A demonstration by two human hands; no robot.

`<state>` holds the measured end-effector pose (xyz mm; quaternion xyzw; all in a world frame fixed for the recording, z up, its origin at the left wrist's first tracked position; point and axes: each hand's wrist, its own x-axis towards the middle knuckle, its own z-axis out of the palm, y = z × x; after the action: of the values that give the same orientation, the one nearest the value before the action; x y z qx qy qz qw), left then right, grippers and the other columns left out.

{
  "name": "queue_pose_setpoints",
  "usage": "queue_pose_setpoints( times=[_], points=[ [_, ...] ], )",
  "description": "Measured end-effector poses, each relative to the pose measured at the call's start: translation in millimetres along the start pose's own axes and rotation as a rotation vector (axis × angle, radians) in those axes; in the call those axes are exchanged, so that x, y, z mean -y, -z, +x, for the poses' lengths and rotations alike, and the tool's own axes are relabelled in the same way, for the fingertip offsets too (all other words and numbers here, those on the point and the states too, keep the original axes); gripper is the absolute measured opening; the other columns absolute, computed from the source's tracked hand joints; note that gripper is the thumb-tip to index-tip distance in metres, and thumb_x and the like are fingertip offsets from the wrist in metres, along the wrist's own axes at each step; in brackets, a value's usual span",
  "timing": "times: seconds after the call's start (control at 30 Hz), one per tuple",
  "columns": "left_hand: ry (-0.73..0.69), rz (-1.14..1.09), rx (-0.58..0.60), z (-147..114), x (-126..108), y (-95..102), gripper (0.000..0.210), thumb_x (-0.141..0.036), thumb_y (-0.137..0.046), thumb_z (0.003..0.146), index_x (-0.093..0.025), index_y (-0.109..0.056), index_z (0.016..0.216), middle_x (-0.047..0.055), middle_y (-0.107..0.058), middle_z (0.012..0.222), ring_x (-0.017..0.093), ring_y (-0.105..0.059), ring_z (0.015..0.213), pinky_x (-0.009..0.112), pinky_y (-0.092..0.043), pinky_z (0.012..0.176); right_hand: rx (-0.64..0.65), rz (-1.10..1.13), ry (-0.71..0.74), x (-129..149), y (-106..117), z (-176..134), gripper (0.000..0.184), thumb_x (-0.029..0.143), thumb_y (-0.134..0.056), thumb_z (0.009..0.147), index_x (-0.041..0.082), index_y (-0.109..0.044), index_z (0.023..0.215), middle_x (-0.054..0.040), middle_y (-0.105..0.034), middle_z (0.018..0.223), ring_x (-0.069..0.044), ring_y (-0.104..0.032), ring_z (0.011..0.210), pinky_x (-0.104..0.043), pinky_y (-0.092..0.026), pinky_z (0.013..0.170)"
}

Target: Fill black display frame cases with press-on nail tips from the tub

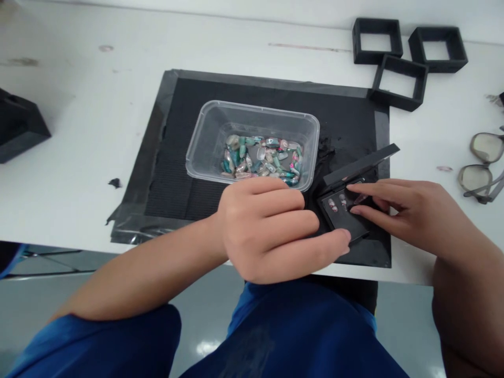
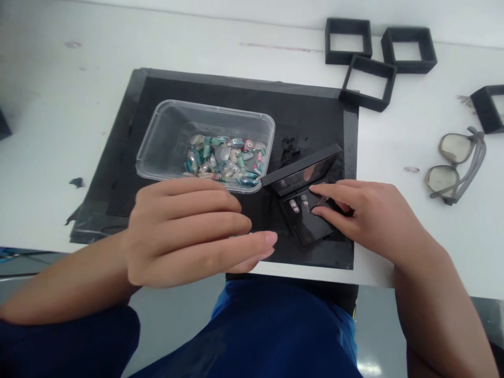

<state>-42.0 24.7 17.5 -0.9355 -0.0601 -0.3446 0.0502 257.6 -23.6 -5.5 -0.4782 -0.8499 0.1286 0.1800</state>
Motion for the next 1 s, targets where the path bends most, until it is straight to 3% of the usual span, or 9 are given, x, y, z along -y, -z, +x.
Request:
queue_pose_setpoints(
  times=[0.27,0.5,0.7,0.8,0.9,1.0],
  points=[
    [0.0,-0.033,0.038,-1.4,3.3,1.2,0.003,-0.032,-0.08,0.091,-0.031,-0.078,0.089,-0.005,-0.07,0.064,0.014,-0.067,0.057,0.03,-0.058,0.051,-0.049,0.05,-0.045,-2.2,4.5,-1.5,0.011,0.036,-0.068,0.104,0.031,-0.078,0.102,-0.0021,-0.077,0.1,-0.018,-0.071,0.071,-0.034,-0.051,0.055],
    [0.018,-0.02,0.063,0.5,-0.8,2.2,0.006,-0.033,-0.081,0.09,-0.03,-0.078,0.086,-0.005,-0.067,0.061,0.013,-0.064,0.055,0.031,-0.057,0.05,-0.048,-0.011,-0.074,0.8,3.9,-0.5,0.008,0.033,-0.069,0.103,0.029,-0.076,0.102,-0.0019,-0.077,0.098,-0.021,-0.072,0.076,-0.037,-0.049,0.058],
    [-0.004,-0.036,0.054,-0.1,1.1,-0.4,0.005,-0.034,-0.081,0.091,-0.03,-0.078,0.089,-0.005,-0.068,0.063,0.013,-0.066,0.057,0.031,-0.054,0.047,-0.11,-0.089,0.062,6.1,0.1,1.9,0.015,0.019,-0.066,0.103,0.026,-0.079,0.104,-0.002,-0.081,0.097,-0.021,-0.074,0.084,-0.035,-0.044,0.059],
    [0.046,-0.076,0.114,-2.9,-0.4,1.2,0.004,-0.038,-0.08,0.092,-0.034,-0.078,0.092,-0.006,-0.066,0.061,0.012,-0.063,0.052,0.032,-0.052,0.048,-0.104,-0.112,0.094,8.1,1.8,-0.9,0.019,0.016,-0.066,0.101,0.029,-0.08,0.1,-0.0009,-0.082,0.097,-0.022,-0.074,0.084,-0.034,-0.042,0.055],
    [0.108,-0.138,0.199,-4.5,-2.8,5.5,0.006,-0.043,-0.08,0.091,-0.038,-0.079,0.095,-0.006,-0.066,0.062,0.013,-0.061,0.049,0.034,-0.054,0.049,-0.089,-0.081,0.09,8.4,5.9,-5.0,0.018,0.018,-0.067,0.101,0.03,-0.081,0.1,-0.0003,-0.083,0.1,-0.022,-0.075,0.084,-0.034,-0.046,0.056],
    [0.032,-0.099,0.127,-3.4,-2.5,8.0,0.006,-0.04,-0.081,0.092,-0.035,-0.079,0.09,-0.006,-0.068,0.063,0.013,-0.063,0.052,0.033,-0.057,0.052,-0.053,-0.005,0.063,3.9,11.2,-7.5,0.017,0.021,-0.067,0.102,0.031,-0.081,0.103,-0.0003,-0.083,0.103,-0.023,-0.076,0.086,-0.037,-0.053,0.062]
  ],
)
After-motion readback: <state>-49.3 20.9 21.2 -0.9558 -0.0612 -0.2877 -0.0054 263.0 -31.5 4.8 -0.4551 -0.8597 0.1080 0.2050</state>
